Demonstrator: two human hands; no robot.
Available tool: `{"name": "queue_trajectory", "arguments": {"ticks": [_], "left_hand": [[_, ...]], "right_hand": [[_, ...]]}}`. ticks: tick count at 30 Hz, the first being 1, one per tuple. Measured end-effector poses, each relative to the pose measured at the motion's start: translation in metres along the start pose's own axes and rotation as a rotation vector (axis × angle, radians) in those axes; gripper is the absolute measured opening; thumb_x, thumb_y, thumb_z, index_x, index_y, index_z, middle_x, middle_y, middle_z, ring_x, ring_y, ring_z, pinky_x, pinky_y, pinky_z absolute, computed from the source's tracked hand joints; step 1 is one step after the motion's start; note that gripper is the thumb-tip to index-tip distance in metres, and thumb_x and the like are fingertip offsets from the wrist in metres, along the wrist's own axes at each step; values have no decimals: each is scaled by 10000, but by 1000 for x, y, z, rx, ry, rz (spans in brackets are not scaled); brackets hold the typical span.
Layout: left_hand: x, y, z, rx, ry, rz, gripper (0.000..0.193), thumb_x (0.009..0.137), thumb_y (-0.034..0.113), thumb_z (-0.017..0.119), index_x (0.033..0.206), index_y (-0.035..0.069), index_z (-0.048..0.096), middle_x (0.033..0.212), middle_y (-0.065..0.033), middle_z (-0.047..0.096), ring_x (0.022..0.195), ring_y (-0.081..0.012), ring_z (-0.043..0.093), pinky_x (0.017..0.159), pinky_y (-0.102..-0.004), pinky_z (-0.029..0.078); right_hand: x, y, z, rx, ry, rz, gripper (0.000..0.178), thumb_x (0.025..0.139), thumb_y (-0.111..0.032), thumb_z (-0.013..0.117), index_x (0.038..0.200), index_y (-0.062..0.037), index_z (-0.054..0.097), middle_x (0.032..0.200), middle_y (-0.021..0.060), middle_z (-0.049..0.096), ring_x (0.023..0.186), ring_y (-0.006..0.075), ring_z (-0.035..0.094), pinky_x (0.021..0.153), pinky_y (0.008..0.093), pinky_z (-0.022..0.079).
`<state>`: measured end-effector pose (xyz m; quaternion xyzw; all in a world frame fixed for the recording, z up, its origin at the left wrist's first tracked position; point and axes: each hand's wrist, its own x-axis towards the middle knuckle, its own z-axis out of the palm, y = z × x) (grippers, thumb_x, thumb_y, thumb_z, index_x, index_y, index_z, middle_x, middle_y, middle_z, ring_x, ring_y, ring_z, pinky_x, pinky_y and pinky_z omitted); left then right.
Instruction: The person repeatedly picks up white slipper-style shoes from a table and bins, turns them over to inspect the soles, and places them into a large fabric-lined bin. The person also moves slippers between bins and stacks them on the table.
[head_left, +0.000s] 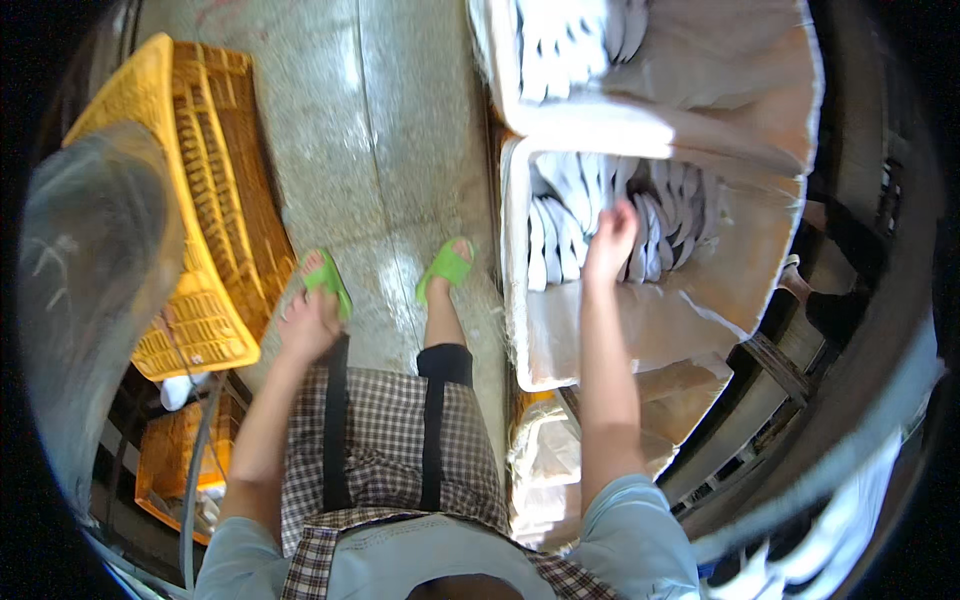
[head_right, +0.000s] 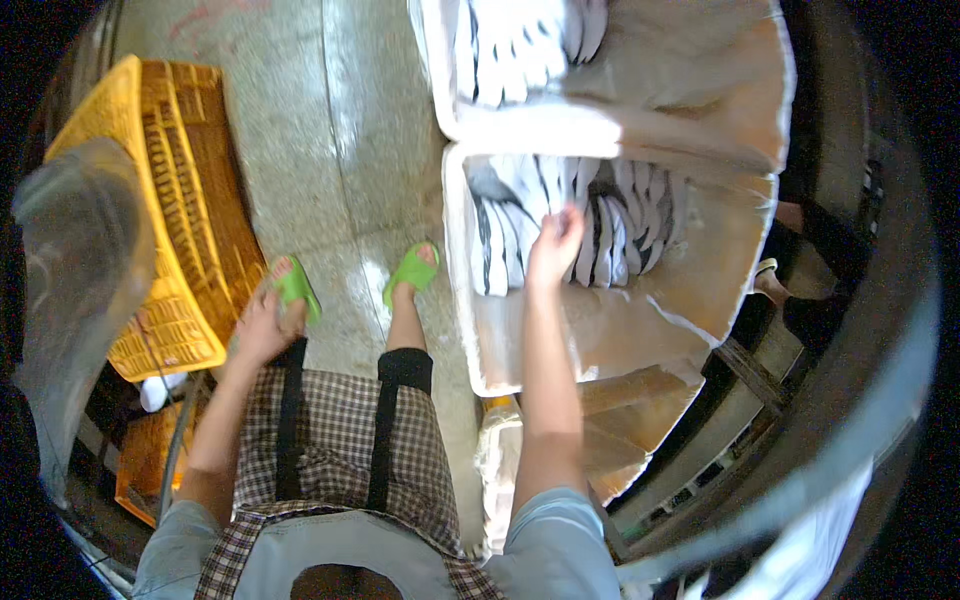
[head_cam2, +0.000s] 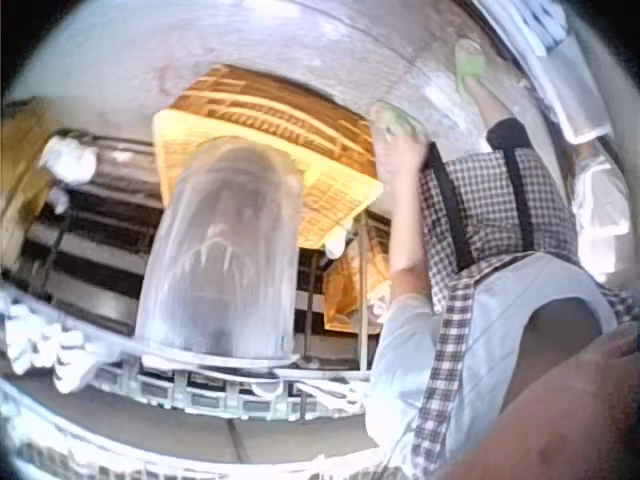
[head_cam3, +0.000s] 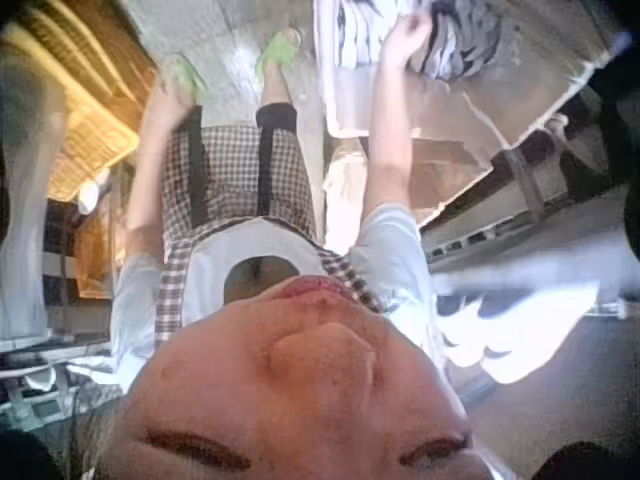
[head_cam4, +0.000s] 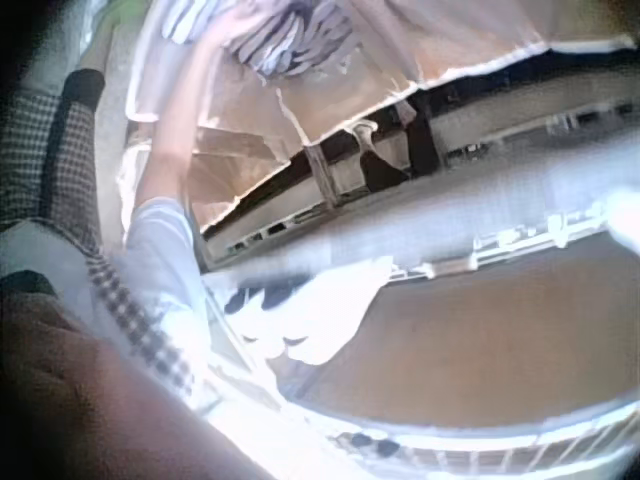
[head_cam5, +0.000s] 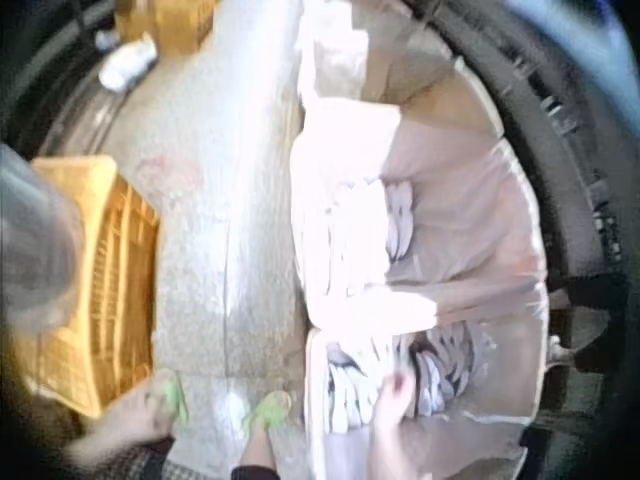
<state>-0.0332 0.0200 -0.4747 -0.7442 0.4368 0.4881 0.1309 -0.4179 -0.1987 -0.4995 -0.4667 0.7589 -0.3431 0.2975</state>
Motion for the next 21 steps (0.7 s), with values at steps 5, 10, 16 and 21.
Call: {"name": "queue_trajectory", "arguments": {"ticks": [5, 10, 16, 21], "left_hand": [[-75, 76, -53, -306, 263, 442, 659, 730, 260, 704, 1301, 113, 409, 1284, -168, 448, 1196, -301, 447, 980, -609, 278], [-145, 99, -100, -383, 191, 617, 650, 798, 192, 655, 1341, 46, 328, 1267, -197, 455, 1053, -313, 557, 904, -396, 438], [-201, 104, -126, -507, 48, 682, 654, 833, 186, 641, 1358, 39, 280, 1230, -221, 467, 940, -270, 610, 767, -351, 504], [-225, 117, -142, -527, 8, 694, 657, 839, 194, 643, 1367, 56, 276, 1209, -210, 478, 920, -256, 616, 740, -345, 508]], "right_hand": [[-109, -183, -46, 141, -292, -230, 154, 849, -5, 562, 1002, -2, 576, 1006, 92, 609, 974, 185, 561, 855, 294, 430], [-196, -346, -145, -91, -345, -1007, 202, 707, 1, 626, 908, -26, 627, 977, 113, 617, 960, 286, 570, 826, 413, 435], [-229, -420, -301, 354, 341, -602, 183, 852, 16, 513, 1030, 7, 553, 997, 113, 609, 938, 172, 560, 819, 289, 448], [-107, -399, -406, 907, 912, -203, 312, 837, -108, 576, 1143, -90, 513, 1075, 44, 572, 928, 176, 543, 790, 330, 390]]}}
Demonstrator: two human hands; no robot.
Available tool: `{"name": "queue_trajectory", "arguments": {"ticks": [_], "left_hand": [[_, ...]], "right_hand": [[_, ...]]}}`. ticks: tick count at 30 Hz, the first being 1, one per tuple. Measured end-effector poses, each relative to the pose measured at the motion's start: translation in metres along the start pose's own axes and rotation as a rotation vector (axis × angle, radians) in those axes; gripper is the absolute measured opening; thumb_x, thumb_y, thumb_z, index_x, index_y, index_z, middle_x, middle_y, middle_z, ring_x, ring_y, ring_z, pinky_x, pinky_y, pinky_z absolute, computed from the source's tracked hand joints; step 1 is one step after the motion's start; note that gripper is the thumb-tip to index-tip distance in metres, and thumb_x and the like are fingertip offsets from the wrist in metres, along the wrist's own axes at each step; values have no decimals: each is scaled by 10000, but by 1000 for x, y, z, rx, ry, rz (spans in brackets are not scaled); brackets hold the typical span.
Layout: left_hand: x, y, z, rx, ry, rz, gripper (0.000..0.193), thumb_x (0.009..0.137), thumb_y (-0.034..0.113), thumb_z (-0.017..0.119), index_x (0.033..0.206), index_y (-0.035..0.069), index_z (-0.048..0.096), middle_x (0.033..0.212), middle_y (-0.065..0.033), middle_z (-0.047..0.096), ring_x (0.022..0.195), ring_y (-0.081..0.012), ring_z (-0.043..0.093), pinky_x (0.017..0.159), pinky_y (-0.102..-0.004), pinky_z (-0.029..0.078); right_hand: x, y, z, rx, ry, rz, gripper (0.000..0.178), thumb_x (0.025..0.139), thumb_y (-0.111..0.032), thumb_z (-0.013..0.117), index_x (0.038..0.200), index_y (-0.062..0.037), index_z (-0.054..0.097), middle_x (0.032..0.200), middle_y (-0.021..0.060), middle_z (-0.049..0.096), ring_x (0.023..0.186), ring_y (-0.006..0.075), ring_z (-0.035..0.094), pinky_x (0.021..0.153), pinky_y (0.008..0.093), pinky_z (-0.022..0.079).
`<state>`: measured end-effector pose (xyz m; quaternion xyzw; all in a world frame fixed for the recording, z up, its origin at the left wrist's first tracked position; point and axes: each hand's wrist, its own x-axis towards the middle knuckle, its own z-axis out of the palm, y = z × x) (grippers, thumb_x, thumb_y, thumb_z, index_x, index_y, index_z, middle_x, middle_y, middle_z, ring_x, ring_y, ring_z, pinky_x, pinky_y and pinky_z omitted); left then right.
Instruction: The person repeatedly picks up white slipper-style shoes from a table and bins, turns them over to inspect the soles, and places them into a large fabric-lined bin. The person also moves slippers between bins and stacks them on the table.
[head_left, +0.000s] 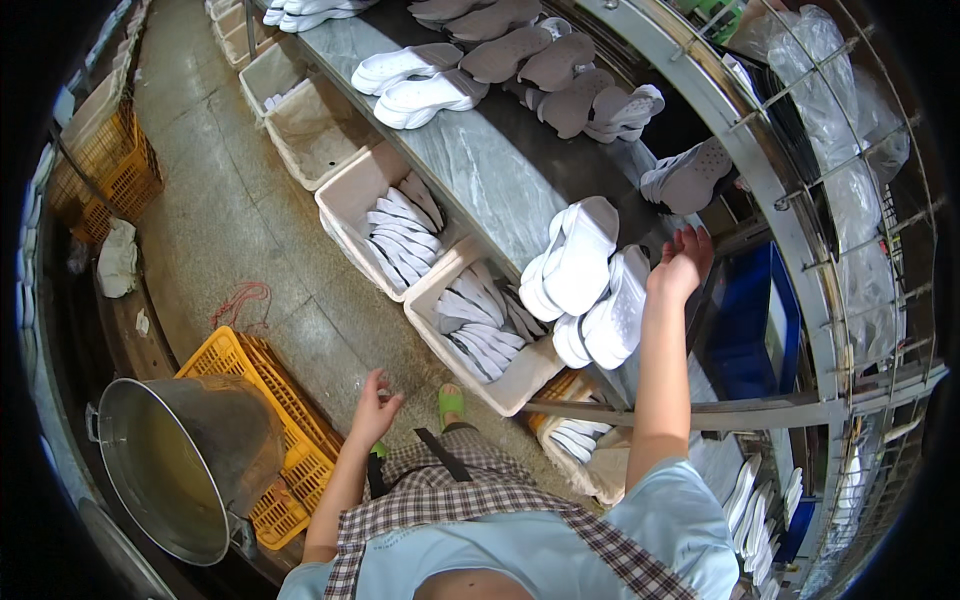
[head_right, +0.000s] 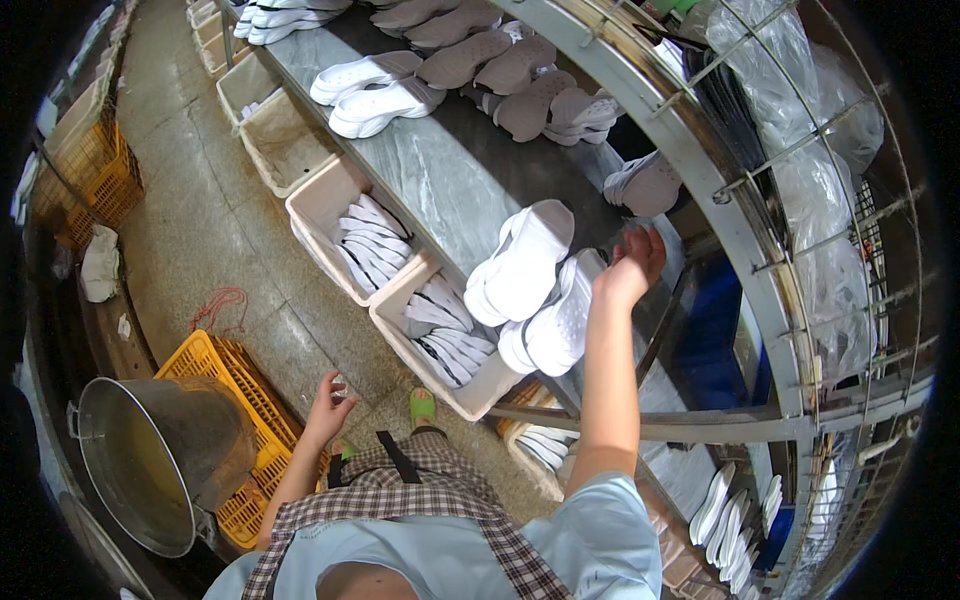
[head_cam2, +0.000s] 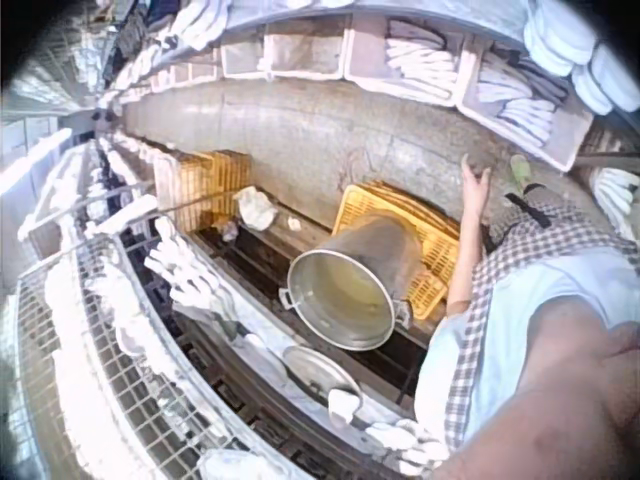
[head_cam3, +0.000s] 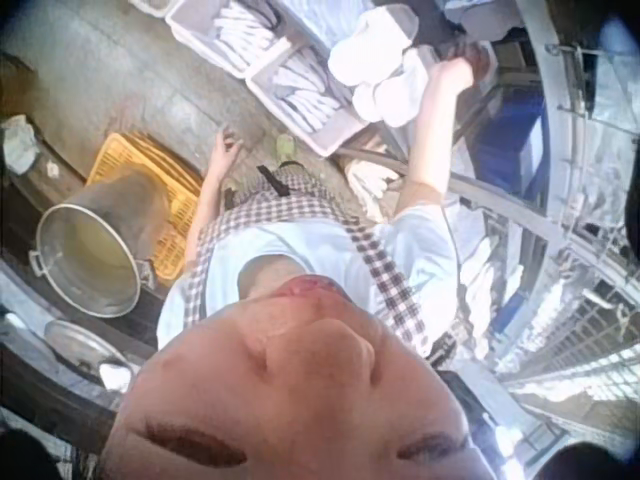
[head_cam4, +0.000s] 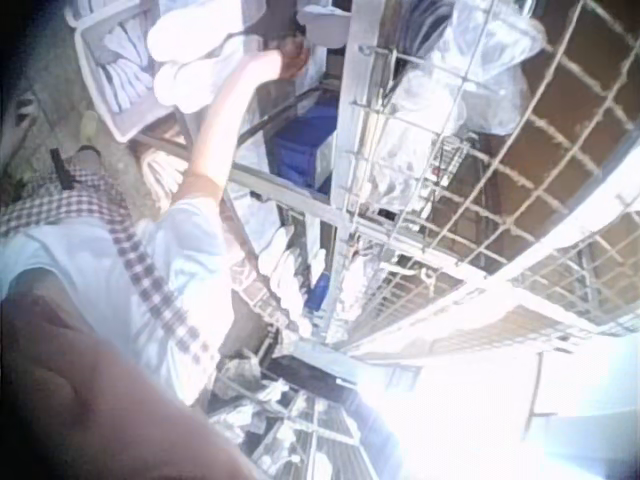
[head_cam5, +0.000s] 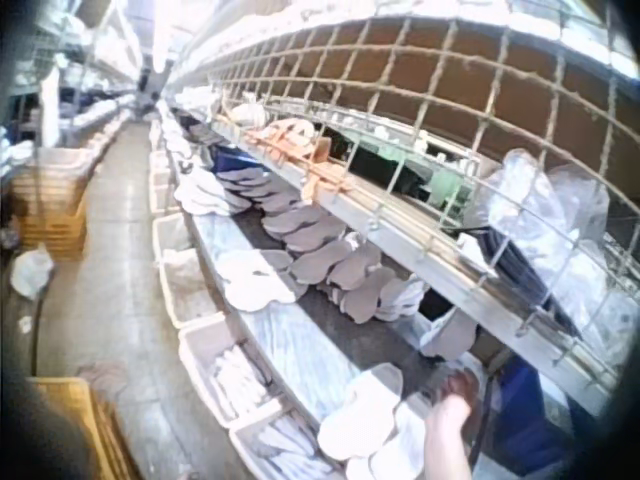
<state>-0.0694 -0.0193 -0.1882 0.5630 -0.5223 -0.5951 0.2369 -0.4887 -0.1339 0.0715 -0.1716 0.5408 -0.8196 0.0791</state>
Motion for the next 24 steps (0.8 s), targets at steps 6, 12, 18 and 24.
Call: {"name": "queue_trajectory", "arguments": {"ticks": [6, 12, 18, 24], "left_hand": [[0, 21, 16, -46, 32, -137, 681, 858, 211, 627, 1401, 79, 237, 1222, -222, 472, 965, -279, 602, 762, -356, 503], [12, 19, 43, -14, 114, -308, 664, 867, 204, 616, 1399, 79, 238, 1257, -217, 457, 1034, -302, 566, 819, -391, 491], [10, 16, 64, -63, 179, -386, 662, 866, 202, 615, 1394, 64, 240, 1268, -217, 460, 1041, -308, 569, 827, -392, 490], [13, 9, 68, 9, 213, -364, 662, 854, 194, 626, 1380, 46, 252, 1242, -226, 487, 969, -306, 609, 768, -382, 512]], "right_hand": [[143, 101, 28, -316, -327, 401, 298, 813, -255, 582, 1062, -103, 520, 1034, 57, 573, 938, 209, 557, 792, 365, 400], [215, 217, 111, -120, -386, 915, 605, 873, -394, 560, 1309, -47, 326, 1268, 184, 451, 1113, 365, 487, 916, 482, 405], [205, 244, 186, 197, -576, 1015, 595, 943, -479, 346, 1396, -104, 258, 1387, 162, 351, 1242, 340, 402, 1009, 527, 355], [243, 300, 205, 129, -605, 593, 515, 926, -307, 449, 1357, -63, 306, 1349, 180, 385, 1240, 341, 404, 1002, 541, 353]]}}
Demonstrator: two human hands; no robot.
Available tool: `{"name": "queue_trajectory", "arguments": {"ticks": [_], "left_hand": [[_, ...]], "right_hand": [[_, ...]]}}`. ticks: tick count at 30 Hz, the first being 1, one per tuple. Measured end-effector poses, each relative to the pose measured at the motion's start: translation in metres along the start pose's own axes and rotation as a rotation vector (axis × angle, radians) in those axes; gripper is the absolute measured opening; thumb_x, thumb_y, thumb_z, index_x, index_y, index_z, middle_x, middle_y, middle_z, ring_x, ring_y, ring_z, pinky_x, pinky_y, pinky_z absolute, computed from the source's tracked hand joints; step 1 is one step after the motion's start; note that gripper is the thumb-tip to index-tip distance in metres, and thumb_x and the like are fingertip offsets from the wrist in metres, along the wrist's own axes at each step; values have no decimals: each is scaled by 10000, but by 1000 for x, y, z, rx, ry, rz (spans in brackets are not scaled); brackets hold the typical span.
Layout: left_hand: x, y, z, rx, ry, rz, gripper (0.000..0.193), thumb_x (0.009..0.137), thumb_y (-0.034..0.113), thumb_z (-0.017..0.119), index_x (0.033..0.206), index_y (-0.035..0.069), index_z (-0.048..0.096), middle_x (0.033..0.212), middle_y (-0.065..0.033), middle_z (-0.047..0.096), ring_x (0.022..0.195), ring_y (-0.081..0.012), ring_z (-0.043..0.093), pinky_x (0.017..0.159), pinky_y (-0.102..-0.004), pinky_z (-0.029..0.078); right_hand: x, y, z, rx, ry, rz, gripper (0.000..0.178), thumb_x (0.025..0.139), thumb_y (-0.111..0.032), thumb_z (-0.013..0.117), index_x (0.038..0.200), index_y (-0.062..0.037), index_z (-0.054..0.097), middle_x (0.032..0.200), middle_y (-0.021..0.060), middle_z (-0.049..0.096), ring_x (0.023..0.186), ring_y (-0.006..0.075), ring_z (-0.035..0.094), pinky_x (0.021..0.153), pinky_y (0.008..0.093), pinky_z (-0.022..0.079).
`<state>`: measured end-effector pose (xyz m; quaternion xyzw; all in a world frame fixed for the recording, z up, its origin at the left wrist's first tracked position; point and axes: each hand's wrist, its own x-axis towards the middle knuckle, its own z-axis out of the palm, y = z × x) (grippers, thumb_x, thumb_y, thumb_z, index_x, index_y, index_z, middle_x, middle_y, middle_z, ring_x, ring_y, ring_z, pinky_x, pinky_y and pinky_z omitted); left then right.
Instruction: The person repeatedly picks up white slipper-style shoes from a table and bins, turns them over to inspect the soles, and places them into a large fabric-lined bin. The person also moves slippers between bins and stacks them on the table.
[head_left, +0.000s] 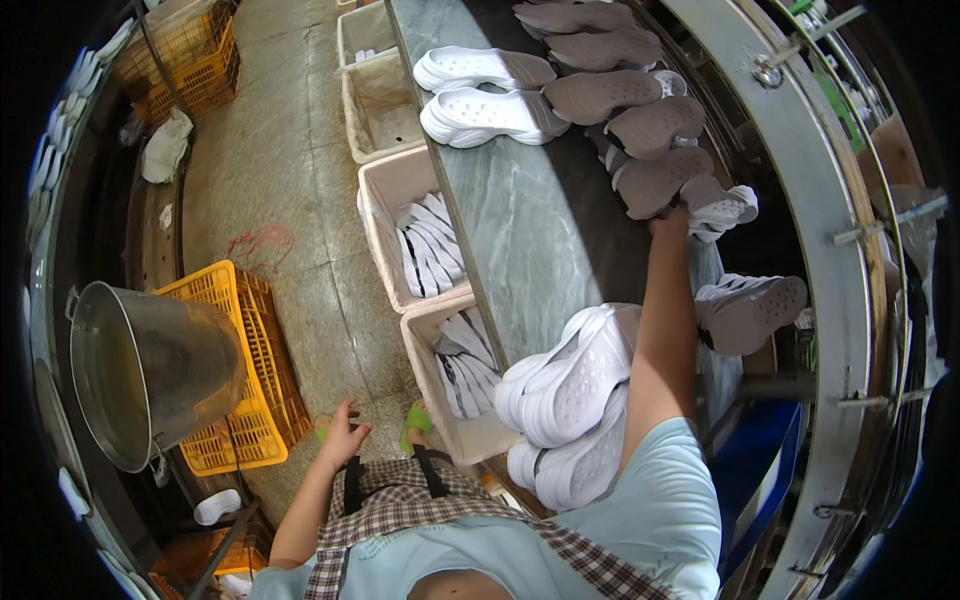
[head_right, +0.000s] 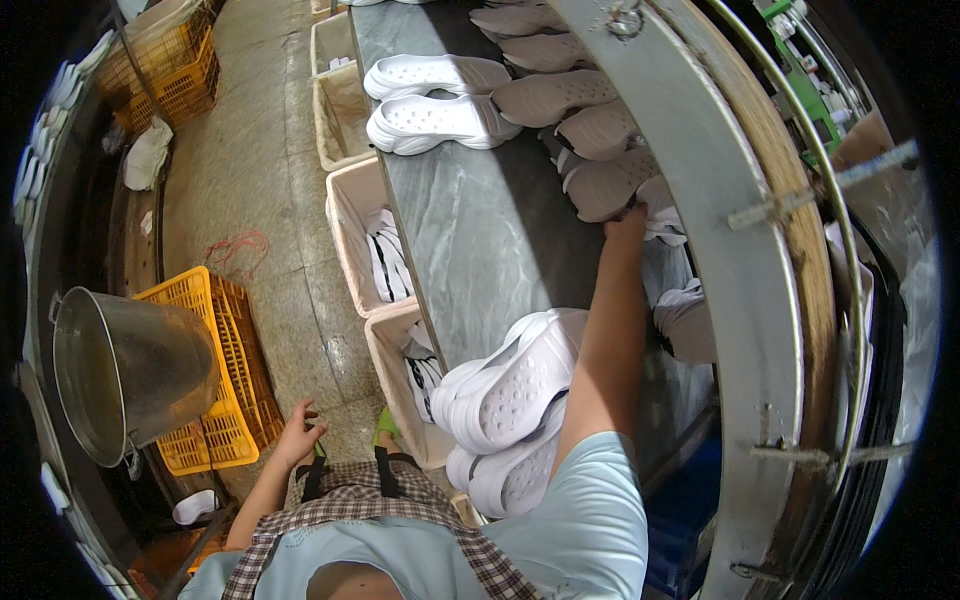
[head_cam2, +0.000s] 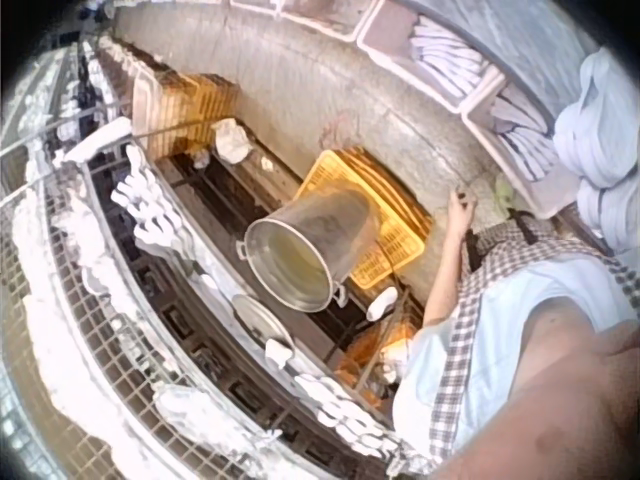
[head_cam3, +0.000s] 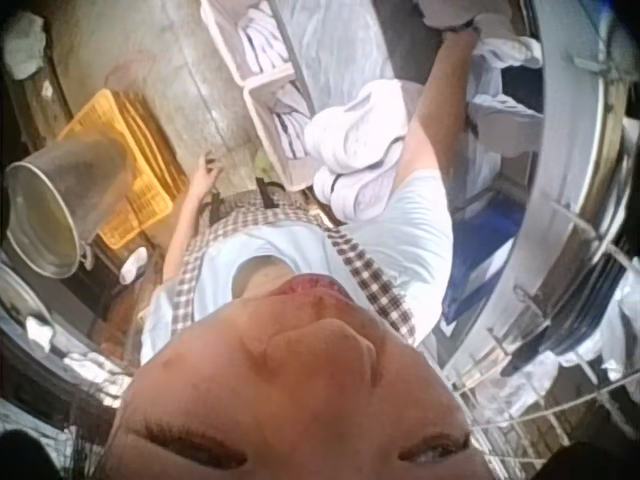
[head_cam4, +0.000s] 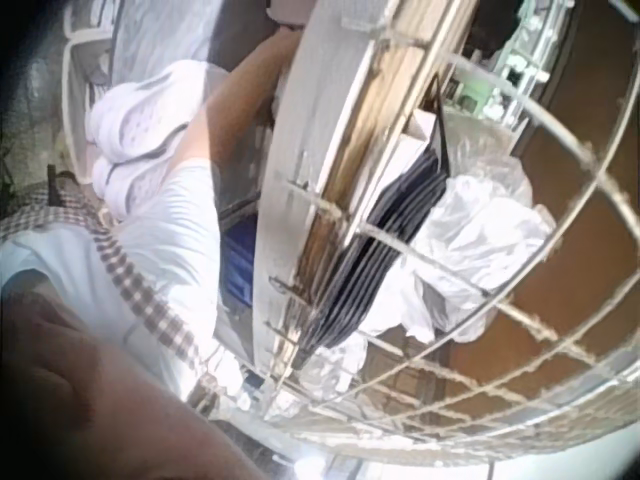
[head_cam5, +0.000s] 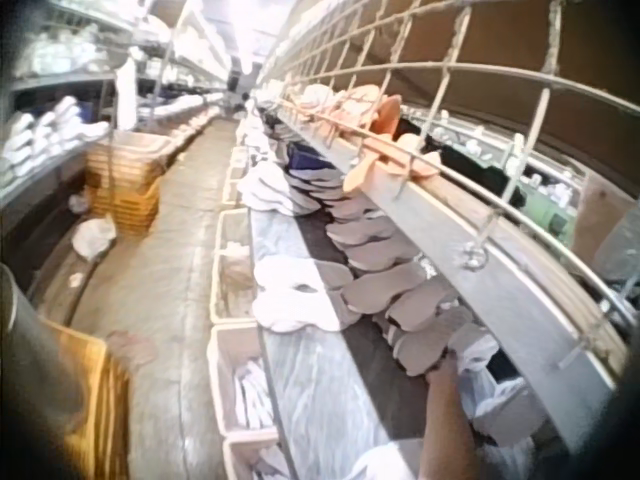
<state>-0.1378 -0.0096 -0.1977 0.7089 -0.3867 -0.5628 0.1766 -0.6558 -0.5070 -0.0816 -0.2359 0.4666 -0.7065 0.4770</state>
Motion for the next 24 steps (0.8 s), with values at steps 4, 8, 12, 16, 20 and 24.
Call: {"name": "queue_trajectory", "arguments": {"ticks": [4, 8, 12, 16, 20, 24], "left_hand": [[7, -10, -5, 70, 25, 21, 659, 836, 201, 642, 1364, 36, 284, 1224, -230, 497, 949, -315, 615, 767, -382, 513], [15, -19, -10, 31, 10, 5, 637, 814, 197, 652, 1335, 23, 331, 1198, -233, 513, 945, -316, 617, 784, -377, 509], [22, -20, -13, 56, -17, 57, 605, 806, 189, 650, 1311, 15, 366, 1188, -241, 519, 965, -319, 611, 809, -377, 500], [23, -14, -17, 156, -44, 79, 589, 814, 217, 641, 1309, 33, 380, 1209, -227, 521, 986, -318, 605, 825, -388, 492], [14, -15, -20, 241, -31, 80, 577, 824, 262, 624, 1311, 60, 391, 1218, -191, 536, 992, -302, 609, 841, -396, 483], [4, -26, -23, 254, -18, 58, 550, 822, 282, 620, 1289, 64, 425, 1202, -182, 551, 980, -292, 616, 848, -395, 480]], "right_hand": [[21, -4, -64, -367, 40, -152, 511, 870, -239, 533, 1311, -45, 363, 1303, 180, 424, 1182, 329, 449, 940, 496, 403], [-23, -44, -104, 32, 377, -11, 511, 838, -235, 577, 1288, -64, 406, 1263, 161, 459, 1137, 313, 470, 881, 451, 444], [-79, -65, -108, -25, 459, 45, 508, 818, -320, 629, 1243, -96, 465, 1191, 133, 490, 1081, 280, 470, 870, 404, 452], [-86, -69, -92, -4, 445, 178, 511, 757, -289, 716, 1144, -58, 476, 1060, 149, 496, 909, 260, 514, 729, 345, 514], [-69, -66, -86, -268, 396, 226, 393, 780, -258, 704, 1077, -63, 537, 912, 119, 542, 759, 236, 531, 602, 326, 495], [-75, -64, -98, -374, 426, 132, 312, 773, -202, 718, 1002, -56, 564, 868, 83, 556, 689, 211, 536, 579, 304, 488]]}}
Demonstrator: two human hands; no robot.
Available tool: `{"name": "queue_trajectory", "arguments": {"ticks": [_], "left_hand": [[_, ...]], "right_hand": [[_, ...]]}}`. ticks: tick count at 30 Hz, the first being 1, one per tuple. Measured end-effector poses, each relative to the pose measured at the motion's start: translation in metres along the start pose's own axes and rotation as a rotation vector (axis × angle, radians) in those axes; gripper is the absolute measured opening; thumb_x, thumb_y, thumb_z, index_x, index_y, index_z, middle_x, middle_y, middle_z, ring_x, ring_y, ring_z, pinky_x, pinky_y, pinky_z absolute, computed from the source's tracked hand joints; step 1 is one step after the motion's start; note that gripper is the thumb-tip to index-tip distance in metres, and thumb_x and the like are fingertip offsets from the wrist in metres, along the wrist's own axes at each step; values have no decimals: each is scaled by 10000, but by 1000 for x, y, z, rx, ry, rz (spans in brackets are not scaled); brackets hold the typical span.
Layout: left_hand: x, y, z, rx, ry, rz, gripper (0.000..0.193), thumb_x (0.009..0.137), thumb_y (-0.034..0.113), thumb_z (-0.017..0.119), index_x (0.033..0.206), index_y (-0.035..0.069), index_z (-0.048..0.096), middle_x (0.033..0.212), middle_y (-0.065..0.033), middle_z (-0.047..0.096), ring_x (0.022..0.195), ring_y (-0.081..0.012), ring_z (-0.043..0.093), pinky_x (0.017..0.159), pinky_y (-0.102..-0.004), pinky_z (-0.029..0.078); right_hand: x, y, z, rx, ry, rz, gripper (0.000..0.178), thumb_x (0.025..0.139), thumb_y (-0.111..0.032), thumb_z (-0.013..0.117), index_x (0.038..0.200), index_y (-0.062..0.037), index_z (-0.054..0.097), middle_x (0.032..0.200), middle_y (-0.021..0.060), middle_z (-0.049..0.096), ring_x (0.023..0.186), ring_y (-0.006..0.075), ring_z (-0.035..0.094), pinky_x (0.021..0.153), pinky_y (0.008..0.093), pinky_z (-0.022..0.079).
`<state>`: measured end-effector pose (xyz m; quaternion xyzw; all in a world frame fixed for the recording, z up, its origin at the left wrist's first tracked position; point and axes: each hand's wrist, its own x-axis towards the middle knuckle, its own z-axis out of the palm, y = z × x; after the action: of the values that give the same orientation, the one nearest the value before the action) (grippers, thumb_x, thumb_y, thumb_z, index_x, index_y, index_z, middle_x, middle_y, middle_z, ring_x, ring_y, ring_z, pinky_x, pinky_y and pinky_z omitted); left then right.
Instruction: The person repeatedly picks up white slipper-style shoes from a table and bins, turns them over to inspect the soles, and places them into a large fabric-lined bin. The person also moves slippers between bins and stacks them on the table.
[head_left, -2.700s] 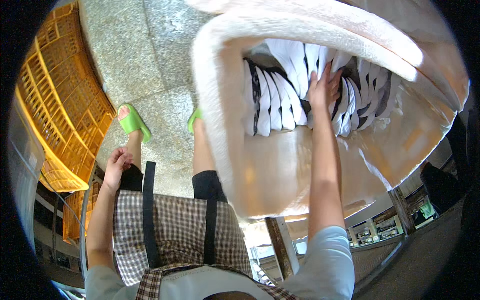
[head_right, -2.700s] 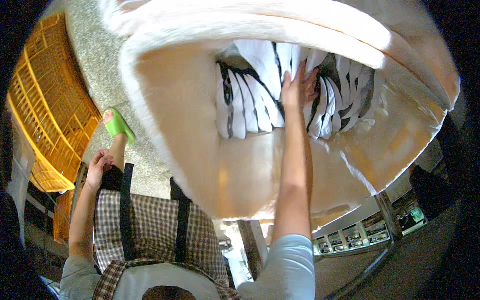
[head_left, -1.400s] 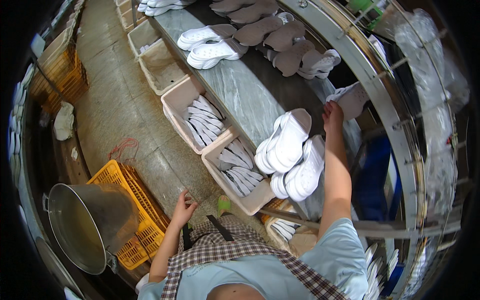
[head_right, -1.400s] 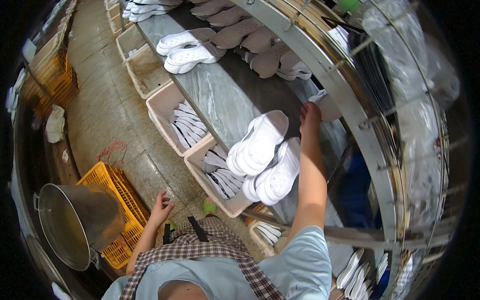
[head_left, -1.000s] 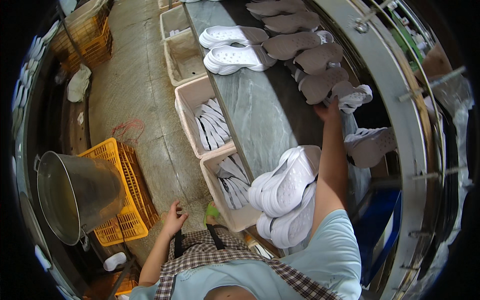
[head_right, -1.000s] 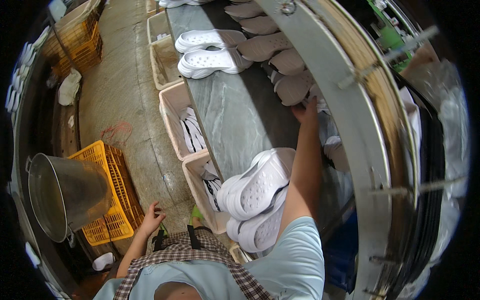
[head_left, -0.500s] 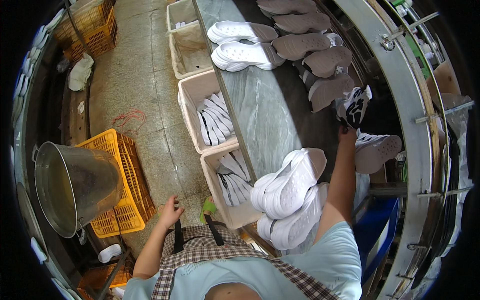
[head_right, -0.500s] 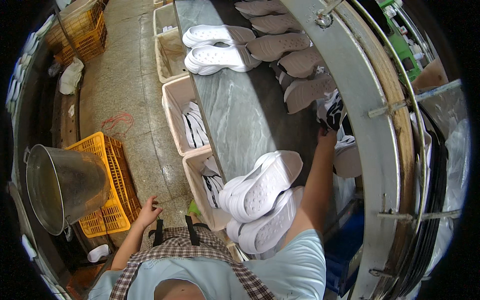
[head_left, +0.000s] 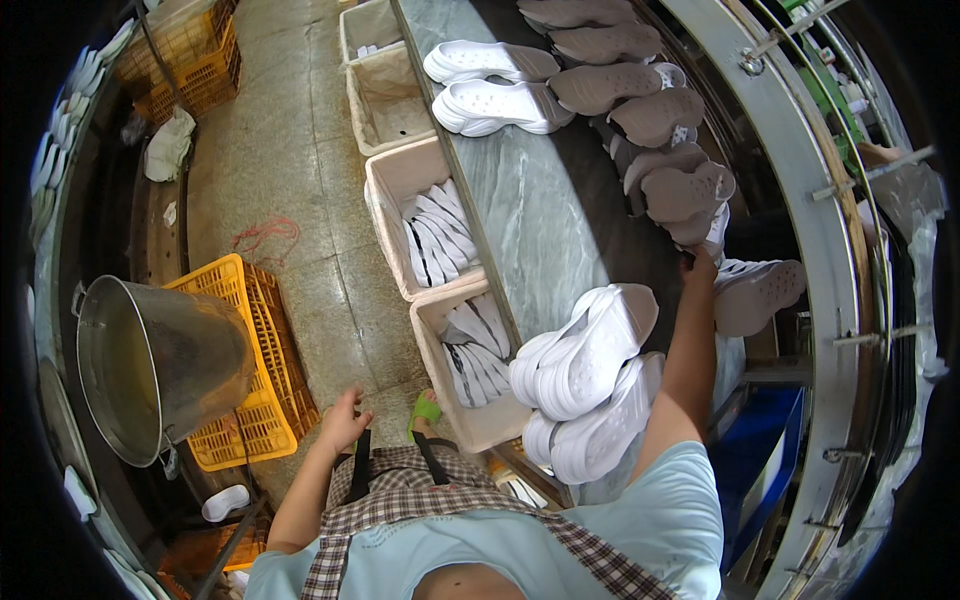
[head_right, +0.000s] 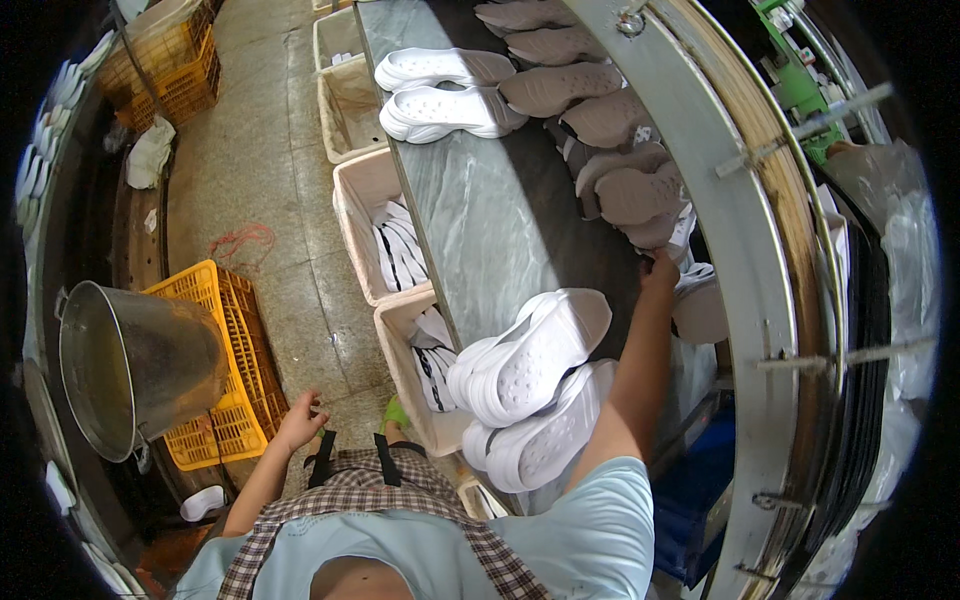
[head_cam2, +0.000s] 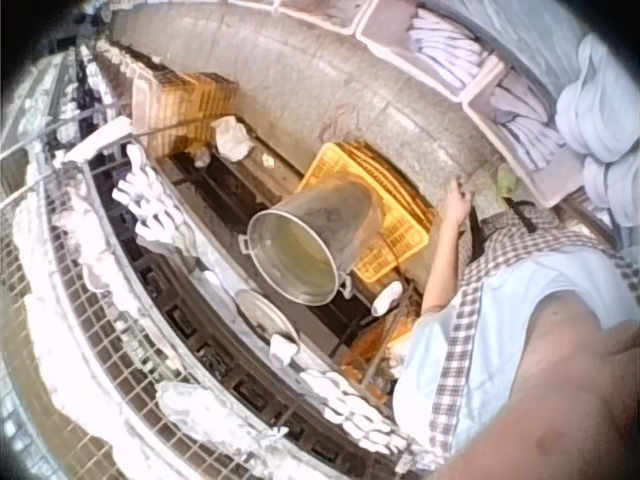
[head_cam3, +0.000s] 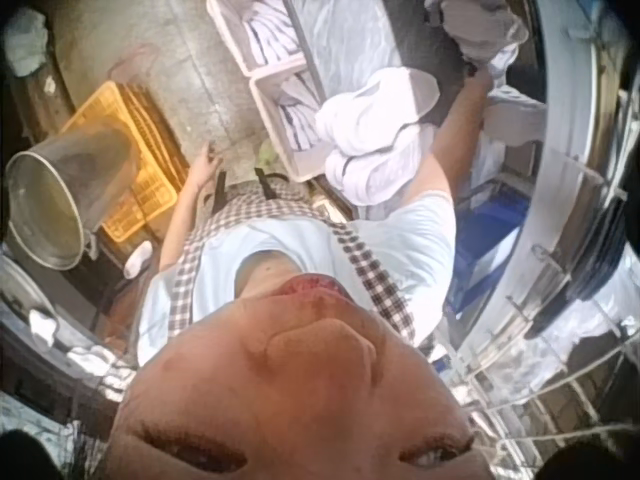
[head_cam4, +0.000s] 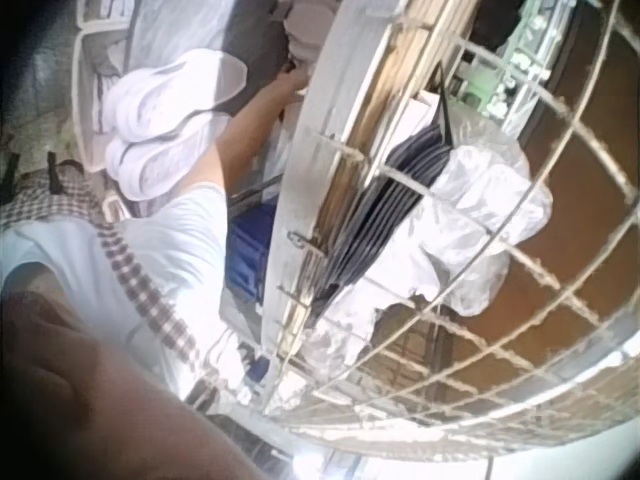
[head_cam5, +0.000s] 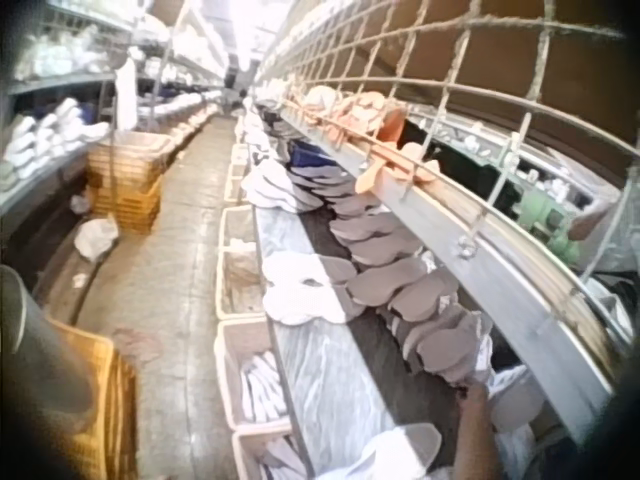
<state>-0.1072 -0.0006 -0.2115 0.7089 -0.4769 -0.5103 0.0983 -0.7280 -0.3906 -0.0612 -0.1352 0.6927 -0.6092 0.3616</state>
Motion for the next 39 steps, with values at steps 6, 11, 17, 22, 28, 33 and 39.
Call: {"name": "queue_trajectory", "arguments": {"ticks": [6, 11, 17, 22, 28, 33, 39], "left_hand": [[-4, -8, -5, 65, -125, 37, 534, 834, 274, 617, 1277, 36, 436, 1223, -202, 530, 1012, -314, 598, 857, -397, 478], [-4, -10, -15, 60, -129, 21, 540, 841, 281, 601, 1286, 28, 429, 1223, -199, 534, 1043, -314, 583, 874, -393, 471], [-14, -5, -26, 36, -136, -33, 566, 854, 290, 594, 1313, 25, 394, 1266, -202, 493, 1069, -317, 569, 890, -396, 462], [-4, 66, -51, 57, 61, 288, 563, 846, 269, 617, 1296, 15, 395, 1279, -209, 446, 1082, -324, 542, 907, -388, 446], [57, 251, -51, -14, 393, 1161, 565, 788, 143, 651, 1287, 45, 405, 1337, -168, 406, 1195, -328, 440, 978, -385, 388], [125, 396, -8, 191, 600, 1314, 663, 714, 205, 684, 1300, 58, 411, 1370, -159, 393, 1229, -311, 417, 985, -420, 366], [167, 479, 20, 443, 696, 1387, 302, 774, 245, 599, 1042, 105, 589, 1056, -51, 553, 980, -237, 552, 845, -373, 455]], "right_hand": [[-49, 19, -16, -77, -83, 14, 375, 839, -283, 639, 1116, -57, 526, 987, 125, 574, 811, 236, 570, 595, 329, 491], [-83, 22, 12, 46, -96, 176, 663, 792, -339, 679, 1312, -122, 331, 1180, 148, 484, 985, 312, 533, 723, 405, 507], [-65, 33, 28, 158, -34, -64, 617, 766, -228, 675, 1266, -44, 365, 1219, 163, 430, 1106, 328, 444, 799, 453, 503], [-80, 27, 2, 280, -147, 26, 409, 756, -146, 660, 1107, -8, 500, 1181, 152, 438, 1060, 302, 453, 815, 432, 503], [-136, 18, -10, 289, -130, 147, 331, 761, -132, 645, 1042, -16, 516, 1087, 133, 482, 1009, 261, 474, 803, 396, 506], [-149, 17, -5, 240, -136, 34, 361, 806, -154, 581, 1135, -26, 502, 1119, 139, 531, 996, 286, 553, 810, 395, 534], [-158, 8, 1, 307, -195, 0, 365, 788, -138, 572, 1130, -26, 511, 1111, 130, 536, 962, 267, 570, 748, 373, 538]]}}
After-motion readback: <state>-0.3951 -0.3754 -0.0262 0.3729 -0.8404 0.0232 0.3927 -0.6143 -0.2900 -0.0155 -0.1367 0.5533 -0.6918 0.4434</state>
